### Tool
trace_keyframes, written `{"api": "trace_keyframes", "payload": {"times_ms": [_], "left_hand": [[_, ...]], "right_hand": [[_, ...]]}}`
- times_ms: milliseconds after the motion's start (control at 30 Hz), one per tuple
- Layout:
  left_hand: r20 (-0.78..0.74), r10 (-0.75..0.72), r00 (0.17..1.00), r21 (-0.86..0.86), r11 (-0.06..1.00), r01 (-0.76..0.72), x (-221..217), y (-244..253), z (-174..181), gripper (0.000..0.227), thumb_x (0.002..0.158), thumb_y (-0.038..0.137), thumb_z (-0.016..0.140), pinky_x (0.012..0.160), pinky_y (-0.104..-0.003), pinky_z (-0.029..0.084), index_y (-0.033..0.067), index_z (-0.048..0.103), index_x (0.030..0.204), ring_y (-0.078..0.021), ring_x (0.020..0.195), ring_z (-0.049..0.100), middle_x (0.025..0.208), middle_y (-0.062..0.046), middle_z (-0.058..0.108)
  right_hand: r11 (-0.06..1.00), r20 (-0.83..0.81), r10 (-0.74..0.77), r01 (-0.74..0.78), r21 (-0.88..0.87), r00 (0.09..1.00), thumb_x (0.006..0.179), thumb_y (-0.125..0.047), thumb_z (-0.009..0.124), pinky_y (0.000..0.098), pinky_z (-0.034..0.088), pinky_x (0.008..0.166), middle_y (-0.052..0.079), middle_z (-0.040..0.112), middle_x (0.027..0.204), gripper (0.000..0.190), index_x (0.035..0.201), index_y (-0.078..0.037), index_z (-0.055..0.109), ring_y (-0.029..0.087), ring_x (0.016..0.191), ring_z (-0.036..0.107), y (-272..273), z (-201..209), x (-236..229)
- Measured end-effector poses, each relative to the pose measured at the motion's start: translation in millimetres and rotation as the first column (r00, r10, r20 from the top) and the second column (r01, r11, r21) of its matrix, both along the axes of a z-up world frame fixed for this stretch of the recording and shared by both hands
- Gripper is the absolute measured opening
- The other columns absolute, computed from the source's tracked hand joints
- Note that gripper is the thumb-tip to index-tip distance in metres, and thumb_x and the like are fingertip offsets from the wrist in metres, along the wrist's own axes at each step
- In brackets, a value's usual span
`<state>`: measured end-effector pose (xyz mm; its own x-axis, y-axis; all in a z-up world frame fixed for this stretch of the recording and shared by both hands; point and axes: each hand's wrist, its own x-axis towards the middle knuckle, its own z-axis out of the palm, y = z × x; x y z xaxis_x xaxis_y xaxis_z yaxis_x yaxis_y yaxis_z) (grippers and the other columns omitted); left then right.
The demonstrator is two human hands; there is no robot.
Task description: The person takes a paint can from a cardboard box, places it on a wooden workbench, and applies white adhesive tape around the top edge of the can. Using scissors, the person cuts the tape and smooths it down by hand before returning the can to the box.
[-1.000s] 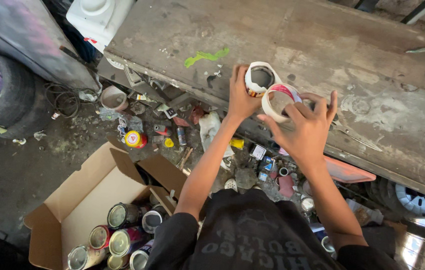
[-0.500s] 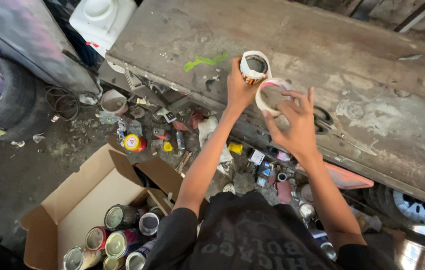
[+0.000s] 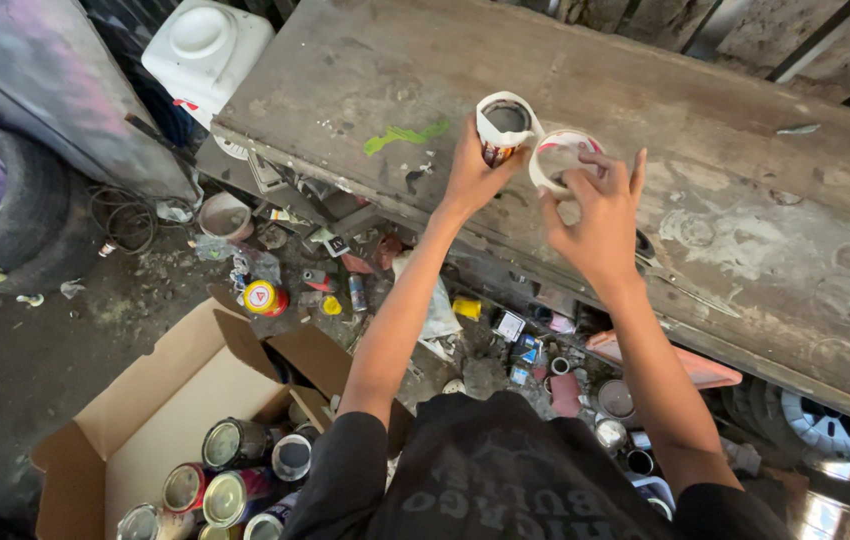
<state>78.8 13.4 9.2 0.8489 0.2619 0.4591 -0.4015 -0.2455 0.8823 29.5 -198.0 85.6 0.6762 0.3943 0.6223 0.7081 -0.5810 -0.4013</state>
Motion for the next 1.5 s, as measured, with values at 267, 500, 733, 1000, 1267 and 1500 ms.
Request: {"api": "trace_keyframes", "payload": {"times_ms": [267, 500, 733, 1000, 1267, 1500], "left_hand": [[0.005, 0.003, 1.0, -0.046, 0.999, -0.003, -2.7, -3.1, 2.8, 0.066, 0.084, 0.018, 0.085, 0.097, -0.036, 0.055, -0.0001, 0.045, 0.134, -0.0227, 0.116, 0.069, 0.124, -0.016, 0.068], [0.065, 0.018, 0.998, 0.001, 1.0, -0.018, -4.3, -9.2, 1.6, 0.069, 0.085, 0.016, 0.084, 0.1, -0.038, 0.052, -0.0002, 0.042, 0.137, -0.0265, 0.12, 0.064, 0.128, -0.018, 0.063], [0.01, 0.081, 0.997, 0.082, 0.993, -0.081, -11.4, -15.9, -5.8, 0.071, 0.084, 0.032, 0.084, 0.103, -0.046, 0.048, 0.0032, 0.043, 0.135, -0.0317, 0.122, 0.064, 0.128, -0.016, 0.063], [-0.008, 0.179, 0.984, 0.467, 0.871, -0.155, 0.4, -20.8, -49.1, 0.081, 0.088, 0.035, 0.081, 0.115, -0.057, 0.024, 0.0034, 0.037, 0.149, -0.0434, 0.138, 0.035, 0.144, -0.021, 0.04], [-0.113, 0.142, 0.983, 0.483, 0.873, -0.071, -21.1, -8.5, -16.6, 0.101, 0.08, 0.029, 0.086, 0.115, -0.06, 0.026, 0.005, 0.025, 0.158, -0.05, 0.142, 0.029, 0.152, -0.023, 0.036], [0.07, 0.083, 0.994, 0.683, 0.722, -0.109, -105.4, -0.3, 48.5, 0.076, 0.075, 0.008, 0.082, 0.12, -0.054, 0.032, 0.0242, 0.058, 0.145, -0.0368, 0.145, 0.04, 0.157, -0.013, 0.041]], "right_hand": [[0.992, 0.007, 0.04, -0.04, 0.116, 0.999, 0.089, -0.024, 0.087, 0.0695, 0.024, 0.12, 0.019, 0.069, 0.104, 0.034, 0.097, 0.003, 0.067, 0.036, 0.112, 0.061, 6.0, 6.6, -0.2], [0.965, -0.002, 0.224, -0.222, 0.137, 0.975, 0.093, -0.01, 0.08, 0.0587, 0.042, 0.116, 0.017, 0.073, 0.102, 0.019, 0.102, 0.001, 0.068, 0.038, 0.113, 0.063, 10.3, 17.0, -12.7], [0.955, -0.009, 0.256, -0.252, 0.157, 0.967, 0.09, -0.009, 0.08, 0.0607, 0.038, 0.119, 0.016, 0.072, 0.095, 0.017, 0.097, 0.0, 0.067, 0.036, 0.112, 0.063, 23.2, 21.6, -28.0], [0.955, -0.051, 0.227, -0.212, 0.206, 0.972, 0.092, -0.01, 0.077, 0.0617, 0.036, 0.12, 0.017, 0.074, 0.105, 0.02, 0.107, 0.0, 0.069, 0.036, 0.113, 0.064, 23.4, 12.1, -26.1], [0.977, -0.118, 0.154, -0.133, 0.167, 0.981, 0.092, -0.021, 0.081, 0.0599, 0.035, 0.121, 0.015, 0.073, 0.099, 0.029, 0.11, 0.0, 0.071, 0.034, 0.103, 0.065, 22.4, -8.2, -19.2], [0.98, -0.039, 0.161, -0.155, 0.126, 0.986, 0.089, -0.025, 0.083, 0.0615, 0.03, 0.12, 0.011, 0.074, 0.104, 0.032, 0.107, -0.003, 0.071, 0.035, 0.112, 0.065, 27.7, -25.0, -11.8]]}}
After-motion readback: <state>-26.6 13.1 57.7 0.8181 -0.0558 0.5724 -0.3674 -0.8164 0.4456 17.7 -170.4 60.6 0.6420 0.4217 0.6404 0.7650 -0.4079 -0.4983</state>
